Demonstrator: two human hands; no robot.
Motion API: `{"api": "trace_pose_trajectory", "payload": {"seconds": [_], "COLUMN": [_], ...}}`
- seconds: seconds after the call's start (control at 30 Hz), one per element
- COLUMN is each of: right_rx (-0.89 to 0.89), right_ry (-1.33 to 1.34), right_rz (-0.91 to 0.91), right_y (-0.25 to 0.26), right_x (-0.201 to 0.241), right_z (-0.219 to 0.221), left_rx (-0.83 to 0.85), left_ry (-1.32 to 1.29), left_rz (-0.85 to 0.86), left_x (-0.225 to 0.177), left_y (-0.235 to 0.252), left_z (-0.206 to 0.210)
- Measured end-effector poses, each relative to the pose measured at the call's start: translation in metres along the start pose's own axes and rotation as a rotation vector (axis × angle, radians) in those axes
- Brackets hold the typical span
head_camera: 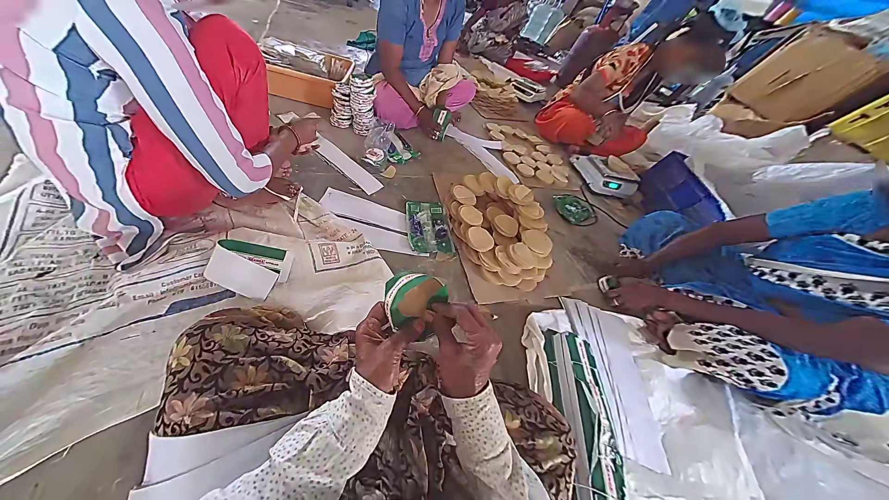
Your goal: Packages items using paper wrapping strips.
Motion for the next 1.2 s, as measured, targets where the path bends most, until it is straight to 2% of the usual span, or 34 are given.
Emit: {"api": "trace_pose_trajectory", "payload": {"seconds": [0.13, 0.23, 0.3, 0.43, 0.53, 0.67, 0.73, 0.8, 0.9, 0.93, 1.0, 1.1, 1.2], "right_rx": [-0.123, -0.208, -0.191, 0.002, 0.162, 0.216, 0.231, 0.269, 0.420, 0.480, 0.557, 0.630, 0.608], "right_ry": [0.058, 0.027, -0.013, -0.098, -0.050, 0.078, 0.094, -0.018, -0.169, -0.169, -0.079, 0.046, -0.019], "right_rz": [0.063, -0.047, -0.160, -0.251, -0.183, -0.133, -0.211, -0.336, -0.528, -0.534, -0.433, -0.286, -0.402], "right_y": [0.003, 0.009, 0.010, 0.012, 0.020, 0.031, 0.036, 0.034, 0.027, 0.025, 0.026, 0.028, 0.024], "right_x": [-0.008, -0.006, -0.002, 0.002, 0.001, -0.001, 0.004, 0.013, 0.026, 0.030, 0.031, 0.032, 0.038], "right_z": [-0.008, -0.017, -0.021, -0.027, -0.035, -0.045, -0.050, -0.054, -0.056, -0.058, -0.060, -0.058, -0.054], "left_rx": [0.098, 0.160, 0.190, 0.296, 0.410, 0.599, 0.689, 0.781, 0.943, 0.997, 1.096, 1.222, 1.216], "left_ry": [0.087, 0.113, 0.115, 0.168, 0.250, 0.383, 0.420, 0.447, 0.474, 0.488, 0.577, 0.774, 0.946], "left_rz": [-0.013, -0.007, -0.011, -0.059, -0.107, -0.174, -0.183, -0.209, -0.274, -0.301, -0.334, -0.293, -0.214], "left_x": [-0.004, -0.008, -0.011, -0.019, -0.021, -0.023, -0.027, -0.033, -0.036, -0.035, -0.034, -0.028, -0.035], "left_y": [-0.001, -0.004, -0.006, -0.005, 0.002, 0.007, 0.009, 0.012, 0.017, 0.017, 0.016, 0.012, 0.010], "left_z": [0.002, 0.007, 0.009, 0.008, 0.004, 0.006, 0.009, 0.012, 0.013, 0.013, 0.013, 0.019, 0.026]}}
Point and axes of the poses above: each hand's wrist, its own y-axis towards the middle knuckle, its own z-axis out of the palm, x = y × z, the point moved 5 cm from there along y, towards the middle knuckle, and after that the axes turned 11 degrees about -z, right-handed, at the moved point
